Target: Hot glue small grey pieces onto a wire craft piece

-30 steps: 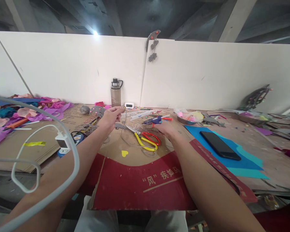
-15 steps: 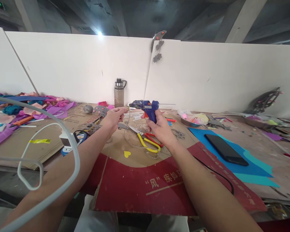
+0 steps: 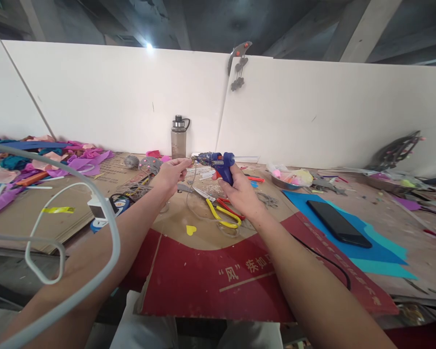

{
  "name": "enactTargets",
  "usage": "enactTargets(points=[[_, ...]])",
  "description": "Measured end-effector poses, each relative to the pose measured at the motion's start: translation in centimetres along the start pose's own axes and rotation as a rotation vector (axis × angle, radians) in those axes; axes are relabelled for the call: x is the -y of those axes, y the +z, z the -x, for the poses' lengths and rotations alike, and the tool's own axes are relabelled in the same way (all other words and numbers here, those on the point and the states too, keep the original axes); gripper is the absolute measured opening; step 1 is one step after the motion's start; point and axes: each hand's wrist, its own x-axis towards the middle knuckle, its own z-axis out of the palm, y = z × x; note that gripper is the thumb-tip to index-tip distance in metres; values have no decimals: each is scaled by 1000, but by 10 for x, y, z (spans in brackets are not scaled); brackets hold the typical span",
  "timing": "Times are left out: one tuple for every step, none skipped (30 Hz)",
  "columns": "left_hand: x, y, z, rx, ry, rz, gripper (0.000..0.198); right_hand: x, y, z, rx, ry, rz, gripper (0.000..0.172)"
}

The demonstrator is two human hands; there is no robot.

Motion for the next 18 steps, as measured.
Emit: enactTargets(points=[[0, 0, 0, 4, 5, -4, 30, 0, 0, 0, 0, -4, 5, 29], [0, 0, 0, 4, 8, -8, 30, 0, 0, 0, 1, -4, 13, 28], [1, 0, -1, 3, 10, -12, 29, 0, -1, 0, 0, -1, 21, 27], [1, 1, -1, 2, 11, -15, 29, 0, -1, 0, -1, 2, 31, 26], [1, 1, -1, 0, 13, -17, 29, 1, -1, 0, -1, 1, 40, 25], [1, 1, -1, -3, 17, -17, 29, 1, -1, 0, -2, -4, 48, 25], [1, 1, -1, -5, 22, -15, 28, 2, -1, 0, 0, -14, 55, 25], [1, 1, -1, -8, 26, -12, 28, 2, 0, 0, 2, -25, 64, 25], [1, 1, -1, -12, 29, -9, 28, 2, 0, 0, 1, -35, 75, 26], [1, 1, -1, -14, 32, -7, 27, 2, 0, 0, -2, -41, 87, 28], [1, 1, -1, -15, 33, -6, 27, 2, 1, 0, -8, -43, 100, 30], [1, 1, -1, -15, 33, -7, 26, 2, 1, 0, -13, -42, 110, 32], [1, 1, -1, -14, 30, -10, 26, 2, 1, 0, -18, -40, 117, 33], [1, 1, -1, -12, 27, -14, 26, 1, 2, 0, -22, -37, 119, 34], [1, 1, -1, -9, 23, -19, 25, 1, 2, 0, -24, -37, 118, 34], [1, 1, -1, -7, 21, -20, 25, 1, 2, 0, -26, -39, 115, 34], [1, 1, -1, -4, 20, -21, 24, 1, 2, 0, -31, -42, 114, 35], [1, 1, -1, -2, 21, -21, 24, 1, 2, 0, -34, -47, 116, 35]])
